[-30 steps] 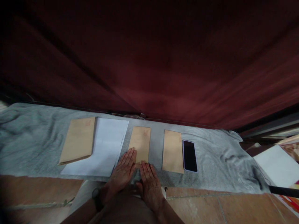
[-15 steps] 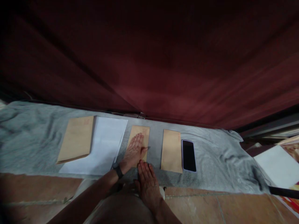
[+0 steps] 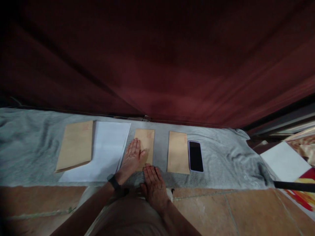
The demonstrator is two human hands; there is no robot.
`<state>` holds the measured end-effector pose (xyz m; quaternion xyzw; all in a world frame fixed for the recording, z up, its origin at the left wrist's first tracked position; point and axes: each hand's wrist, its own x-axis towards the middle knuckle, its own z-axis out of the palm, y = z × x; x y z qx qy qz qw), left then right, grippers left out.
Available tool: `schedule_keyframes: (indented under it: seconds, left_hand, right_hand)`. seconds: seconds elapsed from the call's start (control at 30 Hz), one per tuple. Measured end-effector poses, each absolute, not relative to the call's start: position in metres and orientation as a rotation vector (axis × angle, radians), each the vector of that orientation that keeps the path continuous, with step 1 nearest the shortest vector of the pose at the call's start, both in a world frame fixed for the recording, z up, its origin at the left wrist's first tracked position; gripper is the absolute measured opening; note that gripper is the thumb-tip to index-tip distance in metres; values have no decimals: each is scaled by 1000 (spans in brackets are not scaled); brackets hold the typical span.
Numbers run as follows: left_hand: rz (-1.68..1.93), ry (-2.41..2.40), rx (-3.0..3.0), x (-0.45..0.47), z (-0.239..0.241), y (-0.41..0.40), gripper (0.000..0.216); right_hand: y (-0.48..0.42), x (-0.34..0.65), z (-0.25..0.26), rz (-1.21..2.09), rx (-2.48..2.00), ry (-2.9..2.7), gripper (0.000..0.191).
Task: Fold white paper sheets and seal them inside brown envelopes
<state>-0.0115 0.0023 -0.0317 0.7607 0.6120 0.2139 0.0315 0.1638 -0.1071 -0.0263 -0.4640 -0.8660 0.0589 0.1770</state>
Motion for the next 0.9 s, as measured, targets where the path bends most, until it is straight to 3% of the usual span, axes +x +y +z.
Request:
schedule_keyframes:
  seconds: [0.3,0.67,0.9]
  left_hand:
    - [462,1634,2605,-25,-28,-78,64]
    - [548,1679,2574,-43,-36,-85,72]
    - [586,1653,2544,-44,-38,-85,68]
  right_hand:
    - [-109,166,-26,167,-1396,-2421,64]
    - [-115,170,-20,184,-1506,-2363,67]
    - [-107,161,-12,288,-1267,-2495,58]
